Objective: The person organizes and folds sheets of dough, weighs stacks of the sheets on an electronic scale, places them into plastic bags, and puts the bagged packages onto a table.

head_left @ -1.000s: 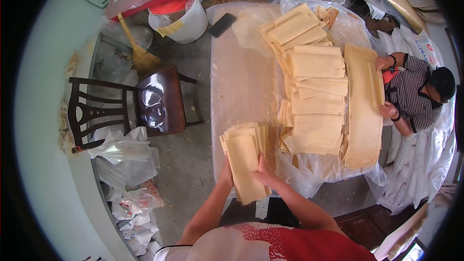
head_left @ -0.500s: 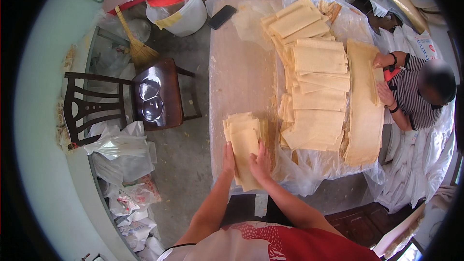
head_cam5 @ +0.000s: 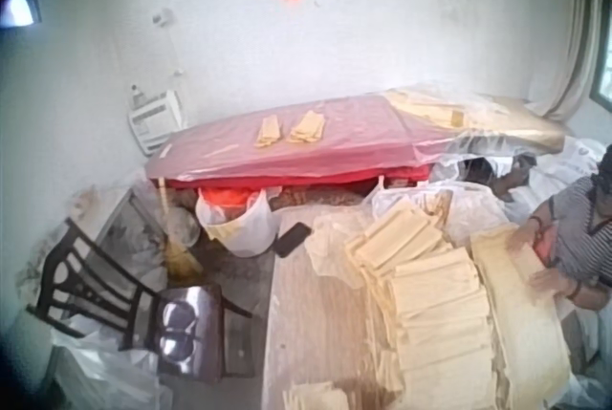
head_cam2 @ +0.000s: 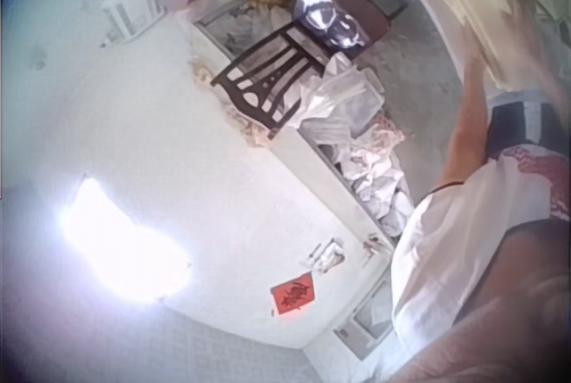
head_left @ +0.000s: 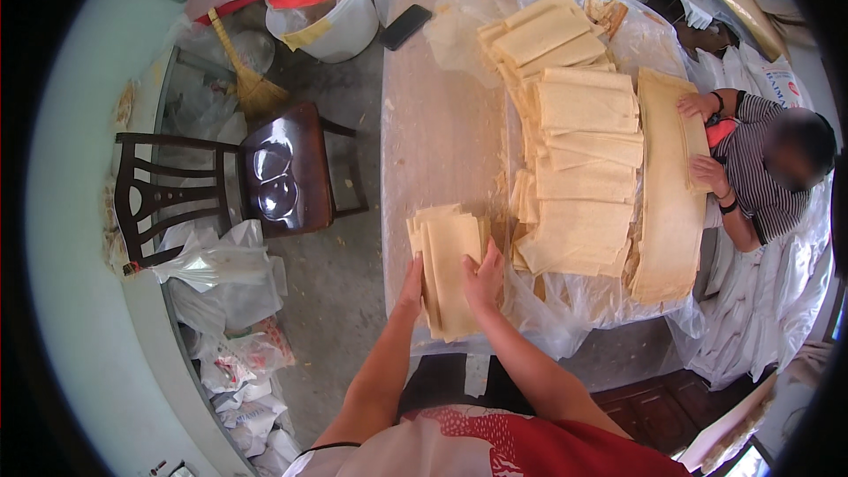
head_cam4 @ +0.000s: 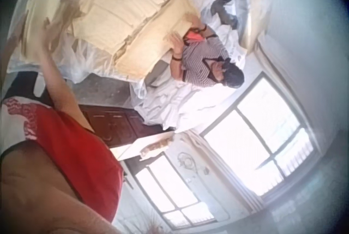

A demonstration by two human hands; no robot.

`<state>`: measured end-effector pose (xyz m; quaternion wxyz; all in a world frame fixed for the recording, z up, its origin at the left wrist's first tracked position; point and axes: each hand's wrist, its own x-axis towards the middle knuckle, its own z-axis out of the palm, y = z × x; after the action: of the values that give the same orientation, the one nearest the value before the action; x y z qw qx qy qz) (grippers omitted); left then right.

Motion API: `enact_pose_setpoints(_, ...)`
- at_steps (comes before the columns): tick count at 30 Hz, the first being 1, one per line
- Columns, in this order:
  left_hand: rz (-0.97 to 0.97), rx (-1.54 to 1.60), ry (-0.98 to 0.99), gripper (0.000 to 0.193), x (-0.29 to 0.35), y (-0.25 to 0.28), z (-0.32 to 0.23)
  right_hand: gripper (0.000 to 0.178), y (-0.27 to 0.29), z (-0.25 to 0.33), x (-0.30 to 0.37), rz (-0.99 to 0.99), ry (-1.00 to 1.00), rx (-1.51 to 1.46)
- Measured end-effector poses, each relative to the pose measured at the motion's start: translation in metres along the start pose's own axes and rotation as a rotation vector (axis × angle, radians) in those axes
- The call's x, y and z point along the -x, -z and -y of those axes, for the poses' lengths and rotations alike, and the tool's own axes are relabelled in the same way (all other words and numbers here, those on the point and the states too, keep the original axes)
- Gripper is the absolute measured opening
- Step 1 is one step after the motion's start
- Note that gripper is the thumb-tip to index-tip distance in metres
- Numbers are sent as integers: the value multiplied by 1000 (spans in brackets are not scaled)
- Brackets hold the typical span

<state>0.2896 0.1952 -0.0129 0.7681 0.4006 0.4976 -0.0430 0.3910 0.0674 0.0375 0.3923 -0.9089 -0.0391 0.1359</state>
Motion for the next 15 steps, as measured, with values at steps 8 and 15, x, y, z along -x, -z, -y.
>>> enact_pose_setpoints(8, -6, 10, 202, 67, 11, -21, -18, 65, 6, -39, 4, 125, -199, -210)
enact_pose_setpoints(15, -270, -756, -317, 53, 51, -85, 7, 55, 21, -95, -15, 189, -105, -409)
